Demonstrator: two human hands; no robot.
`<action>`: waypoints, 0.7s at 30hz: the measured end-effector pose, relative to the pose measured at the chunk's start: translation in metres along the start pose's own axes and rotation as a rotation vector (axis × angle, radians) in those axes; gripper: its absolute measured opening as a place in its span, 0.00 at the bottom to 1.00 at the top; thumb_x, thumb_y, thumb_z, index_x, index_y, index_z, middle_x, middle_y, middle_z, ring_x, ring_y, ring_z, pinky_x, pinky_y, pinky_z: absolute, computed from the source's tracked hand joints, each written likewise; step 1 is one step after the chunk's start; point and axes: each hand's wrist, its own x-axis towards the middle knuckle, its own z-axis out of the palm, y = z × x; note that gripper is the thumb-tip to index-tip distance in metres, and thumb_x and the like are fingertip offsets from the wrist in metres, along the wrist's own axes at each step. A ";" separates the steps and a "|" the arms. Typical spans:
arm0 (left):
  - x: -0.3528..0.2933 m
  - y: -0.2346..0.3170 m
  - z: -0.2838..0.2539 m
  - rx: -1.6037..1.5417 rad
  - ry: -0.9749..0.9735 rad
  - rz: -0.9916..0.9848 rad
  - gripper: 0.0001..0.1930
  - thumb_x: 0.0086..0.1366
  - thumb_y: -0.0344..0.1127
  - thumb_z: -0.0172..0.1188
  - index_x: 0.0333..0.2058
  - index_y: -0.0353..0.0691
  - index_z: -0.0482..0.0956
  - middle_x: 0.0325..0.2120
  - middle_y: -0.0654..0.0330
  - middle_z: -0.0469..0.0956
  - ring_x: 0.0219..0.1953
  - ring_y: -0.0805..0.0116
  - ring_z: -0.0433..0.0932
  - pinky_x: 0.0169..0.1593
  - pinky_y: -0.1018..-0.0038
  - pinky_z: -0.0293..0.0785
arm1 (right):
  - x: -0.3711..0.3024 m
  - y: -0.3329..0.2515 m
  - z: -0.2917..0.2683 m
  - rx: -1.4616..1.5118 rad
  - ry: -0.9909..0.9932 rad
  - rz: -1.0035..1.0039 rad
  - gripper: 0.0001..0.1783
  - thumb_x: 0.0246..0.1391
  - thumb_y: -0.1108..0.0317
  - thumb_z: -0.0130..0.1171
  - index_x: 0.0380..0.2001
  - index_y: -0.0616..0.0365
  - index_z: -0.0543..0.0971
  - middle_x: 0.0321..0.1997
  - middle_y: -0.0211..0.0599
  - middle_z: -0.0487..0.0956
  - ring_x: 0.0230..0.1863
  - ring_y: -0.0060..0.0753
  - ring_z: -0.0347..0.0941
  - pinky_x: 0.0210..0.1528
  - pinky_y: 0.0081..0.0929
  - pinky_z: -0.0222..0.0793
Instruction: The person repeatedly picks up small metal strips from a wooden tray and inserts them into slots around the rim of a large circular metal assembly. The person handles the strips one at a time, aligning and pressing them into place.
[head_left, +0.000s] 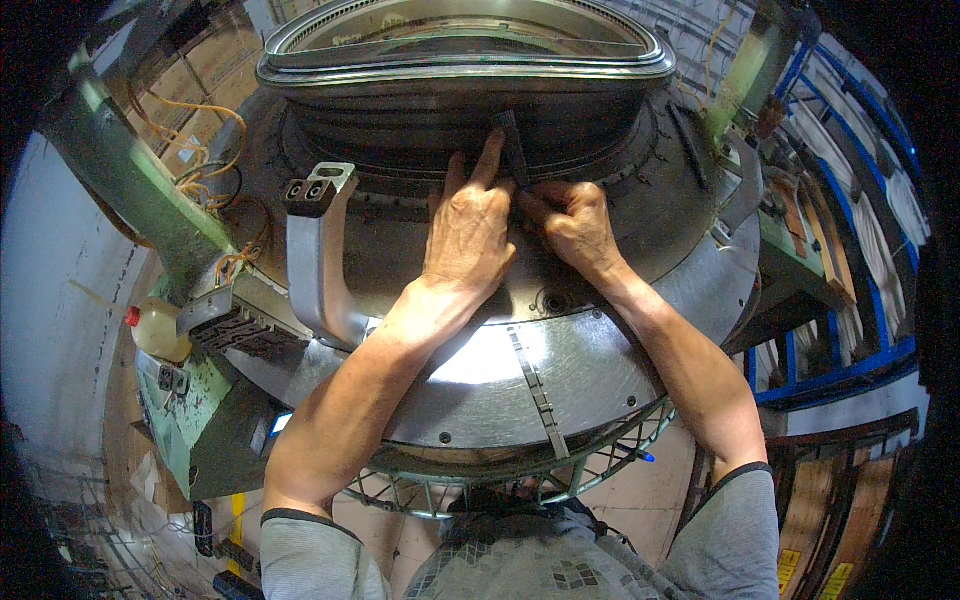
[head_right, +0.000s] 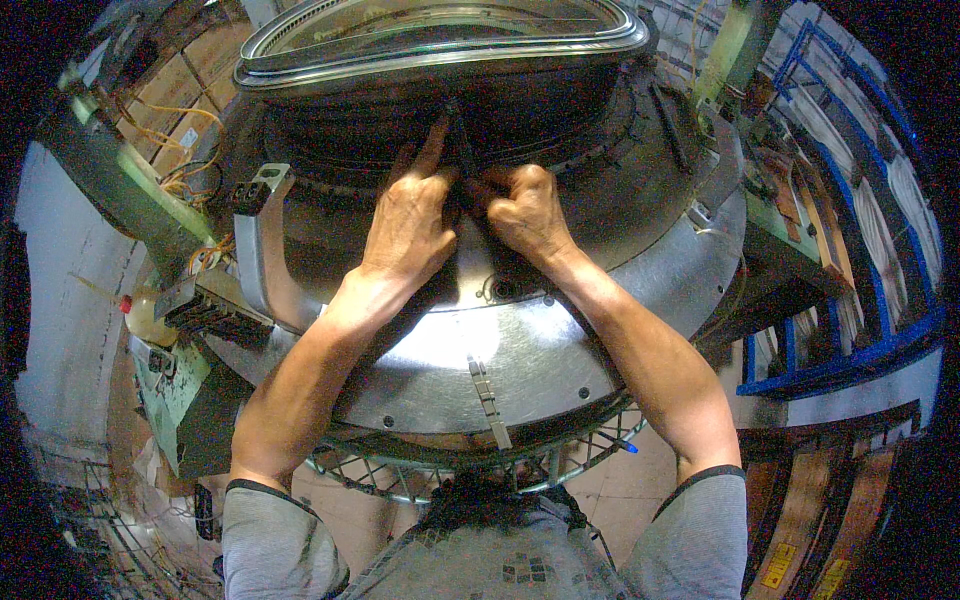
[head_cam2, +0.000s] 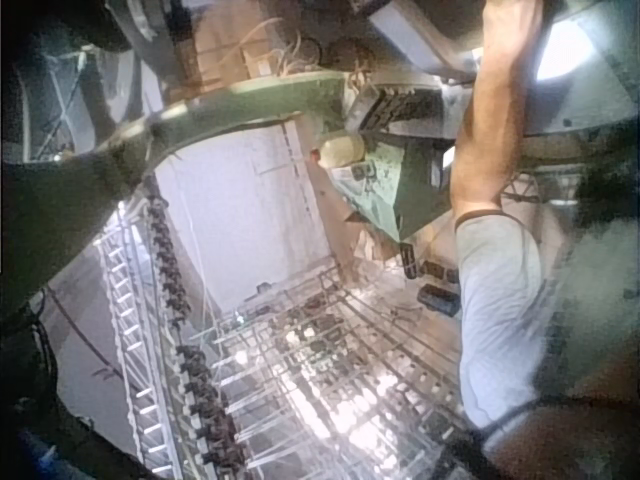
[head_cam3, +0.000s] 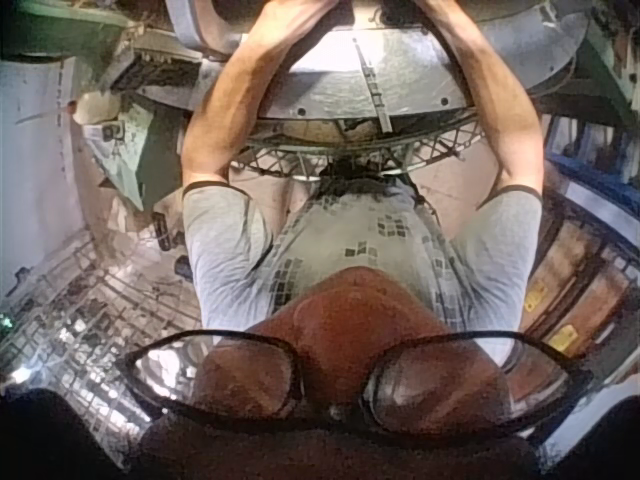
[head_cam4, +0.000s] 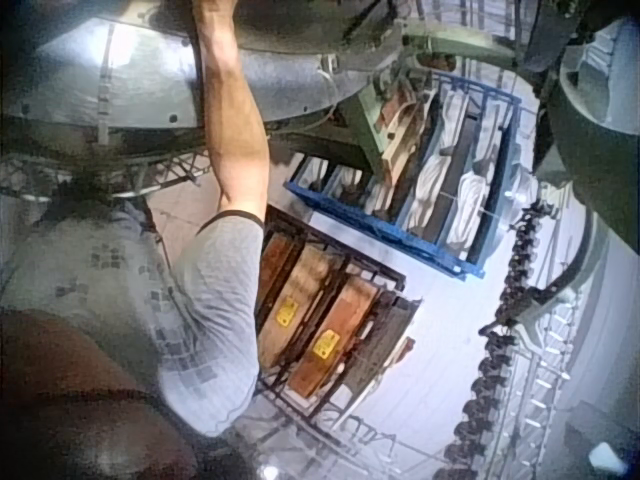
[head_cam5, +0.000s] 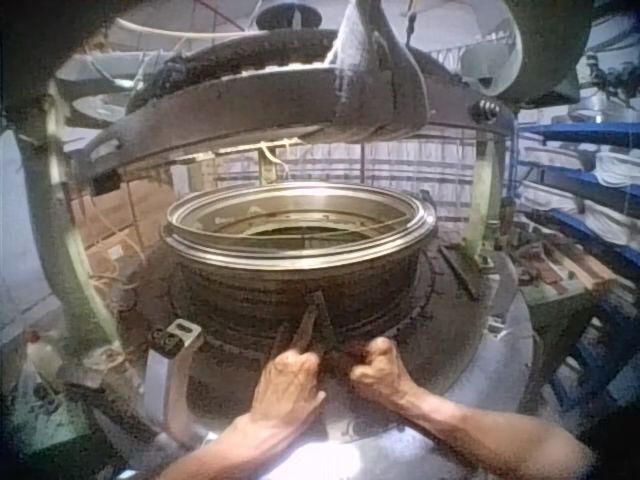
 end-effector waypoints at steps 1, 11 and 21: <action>0.000 0.000 0.000 0.005 0.006 0.011 0.24 0.42 0.21 0.64 0.43 0.31 0.79 0.71 0.48 0.55 0.63 0.24 0.63 0.62 0.38 0.66 | 0.000 -0.001 0.000 -0.019 0.007 0.008 0.08 0.58 0.71 0.63 0.28 0.64 0.84 0.17 0.24 0.76 0.21 0.13 0.64 0.22 0.23 0.60; 0.000 -0.001 0.000 0.006 0.016 0.033 0.22 0.42 0.22 0.66 0.42 0.31 0.79 0.72 0.49 0.54 0.63 0.25 0.63 0.59 0.38 0.69 | 0.002 -0.003 -0.002 -0.053 -0.004 0.062 0.12 0.44 0.73 0.54 0.30 0.66 0.84 0.23 0.48 0.83 0.23 0.24 0.72 0.29 0.32 0.71; 0.000 -0.002 0.000 0.036 0.005 0.035 0.22 0.43 0.23 0.66 0.41 0.31 0.79 0.72 0.51 0.54 0.62 0.25 0.63 0.57 0.38 0.71 | 0.001 0.001 0.000 -0.031 -0.004 0.080 0.13 0.45 0.73 0.52 0.31 0.66 0.84 0.25 0.51 0.84 0.23 0.26 0.72 0.31 0.33 0.72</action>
